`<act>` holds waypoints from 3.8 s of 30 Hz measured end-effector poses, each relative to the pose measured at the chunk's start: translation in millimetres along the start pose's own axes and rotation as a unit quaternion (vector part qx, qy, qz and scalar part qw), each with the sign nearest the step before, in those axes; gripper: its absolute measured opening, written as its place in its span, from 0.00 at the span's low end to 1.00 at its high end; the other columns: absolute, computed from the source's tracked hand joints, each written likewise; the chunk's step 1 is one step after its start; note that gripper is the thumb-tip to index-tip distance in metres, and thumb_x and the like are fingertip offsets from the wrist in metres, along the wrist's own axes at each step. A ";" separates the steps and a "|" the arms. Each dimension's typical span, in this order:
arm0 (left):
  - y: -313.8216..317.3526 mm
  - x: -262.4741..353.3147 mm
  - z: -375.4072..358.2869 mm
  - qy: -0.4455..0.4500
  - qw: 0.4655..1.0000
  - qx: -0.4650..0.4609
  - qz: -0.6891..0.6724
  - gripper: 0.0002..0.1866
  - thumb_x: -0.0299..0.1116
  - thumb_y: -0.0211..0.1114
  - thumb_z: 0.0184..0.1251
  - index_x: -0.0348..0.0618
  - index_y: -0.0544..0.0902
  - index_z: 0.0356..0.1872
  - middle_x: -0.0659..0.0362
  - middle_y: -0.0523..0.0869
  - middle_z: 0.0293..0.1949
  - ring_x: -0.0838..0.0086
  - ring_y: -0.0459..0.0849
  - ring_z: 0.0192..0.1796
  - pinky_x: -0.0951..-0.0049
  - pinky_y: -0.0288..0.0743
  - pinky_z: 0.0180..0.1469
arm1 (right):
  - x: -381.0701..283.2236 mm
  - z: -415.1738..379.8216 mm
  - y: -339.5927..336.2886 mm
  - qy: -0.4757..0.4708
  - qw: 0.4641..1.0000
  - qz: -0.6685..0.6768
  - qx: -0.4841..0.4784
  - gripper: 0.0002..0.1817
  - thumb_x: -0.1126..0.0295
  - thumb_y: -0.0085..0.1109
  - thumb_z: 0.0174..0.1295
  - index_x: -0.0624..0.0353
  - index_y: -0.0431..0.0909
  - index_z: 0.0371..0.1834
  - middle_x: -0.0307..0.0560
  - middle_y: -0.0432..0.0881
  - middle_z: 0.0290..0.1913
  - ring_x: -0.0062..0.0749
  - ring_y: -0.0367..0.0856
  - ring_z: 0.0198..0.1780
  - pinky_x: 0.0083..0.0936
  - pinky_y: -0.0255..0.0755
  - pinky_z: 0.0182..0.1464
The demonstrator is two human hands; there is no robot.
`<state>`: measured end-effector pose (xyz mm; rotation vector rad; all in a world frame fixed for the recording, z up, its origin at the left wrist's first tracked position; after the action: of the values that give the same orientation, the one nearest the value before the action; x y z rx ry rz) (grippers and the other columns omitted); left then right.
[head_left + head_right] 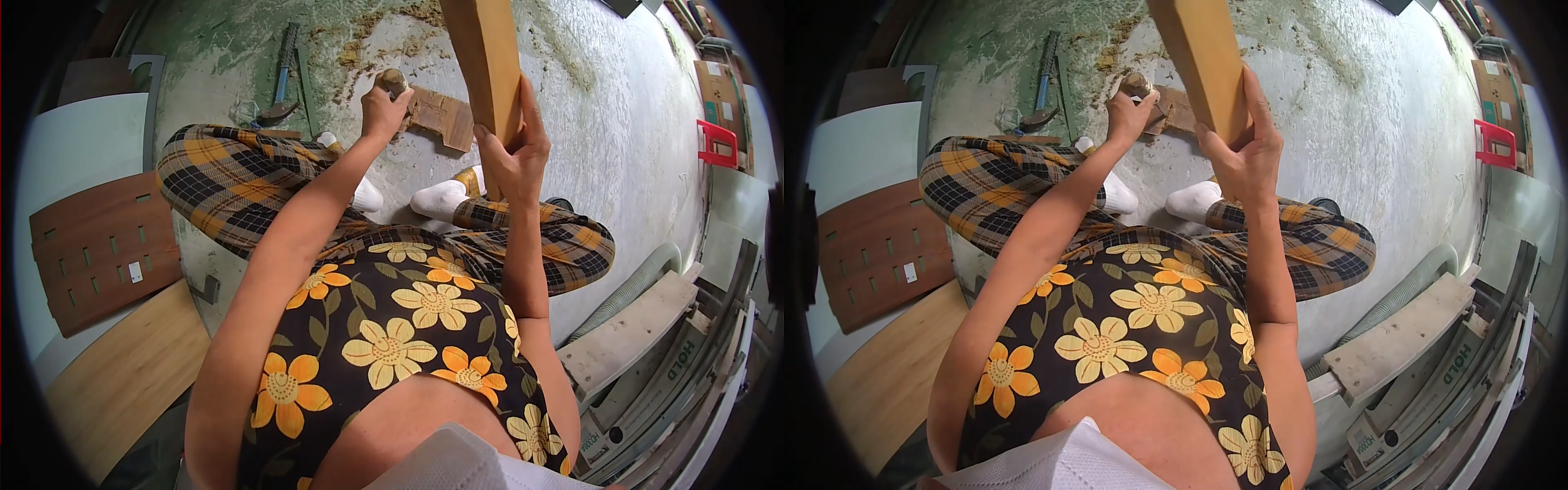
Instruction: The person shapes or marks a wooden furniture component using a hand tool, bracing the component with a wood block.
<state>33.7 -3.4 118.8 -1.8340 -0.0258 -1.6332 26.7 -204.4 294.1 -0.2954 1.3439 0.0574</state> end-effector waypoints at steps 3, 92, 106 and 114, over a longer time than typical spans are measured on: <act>-0.6 2.4 -0.6 0.026 0.999 0.018 -0.005 0.19 0.39 0.71 0.57 0.37 0.78 0.42 0.45 0.87 0.34 0.50 0.87 0.39 0.57 0.80 0.42 | 1.1 -0.4 14.8 -0.082 0.995 -0.043 -0.020 0.45 0.77 0.67 0.47 0.62 0.61 0.73 0.55 0.83 0.53 0.31 0.83 0.51 0.27 0.79 0.50; -3.4 66.2 25.9 0.095 0.991 -0.041 0.081 0.20 0.38 0.71 0.56 0.38 0.78 0.46 0.48 0.87 0.35 0.52 0.86 0.38 0.59 0.78 0.41 | 214.6 -83.1 -7.0 0.533 0.724 0.413 0.145 0.32 0.53 0.55 0.65 0.65 0.58 0.62 0.59 0.75 0.37 0.48 0.81 0.34 0.52 0.80 0.38; 7.6 67.7 24.1 0.093 0.993 -0.070 0.030 0.24 0.43 0.74 0.51 0.40 0.79 0.45 0.49 0.86 0.33 0.54 0.86 0.37 0.62 0.78 0.41 | 217.9 -79.0 -1.6 0.497 0.787 0.349 0.109 0.27 0.53 0.56 0.65 0.64 0.64 0.55 0.54 0.77 0.31 0.43 0.82 0.29 0.43 0.79 0.31; -7.4 45.0 41.2 0.055 0.997 0.033 0.032 0.21 0.41 0.72 0.50 0.39 0.76 0.39 0.50 0.84 0.34 0.54 0.85 0.38 0.58 0.76 0.42 | 203.4 -61.6 -7.2 0.432 0.857 0.275 0.060 0.21 0.57 0.58 0.61 0.59 0.66 0.49 0.51 0.79 0.32 0.36 0.83 0.31 0.36 0.79 0.32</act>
<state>76.2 4.0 162.6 -1.6770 0.0280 -1.6660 16.3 -252.3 87.2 0.2253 2.2926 0.3519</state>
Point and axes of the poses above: each hand's wrist, its own z-axis towards the middle knuckle, its own y-axis out of the palm, x = y × z, the point moved 5 cm from there along z, towards the middle knuckle
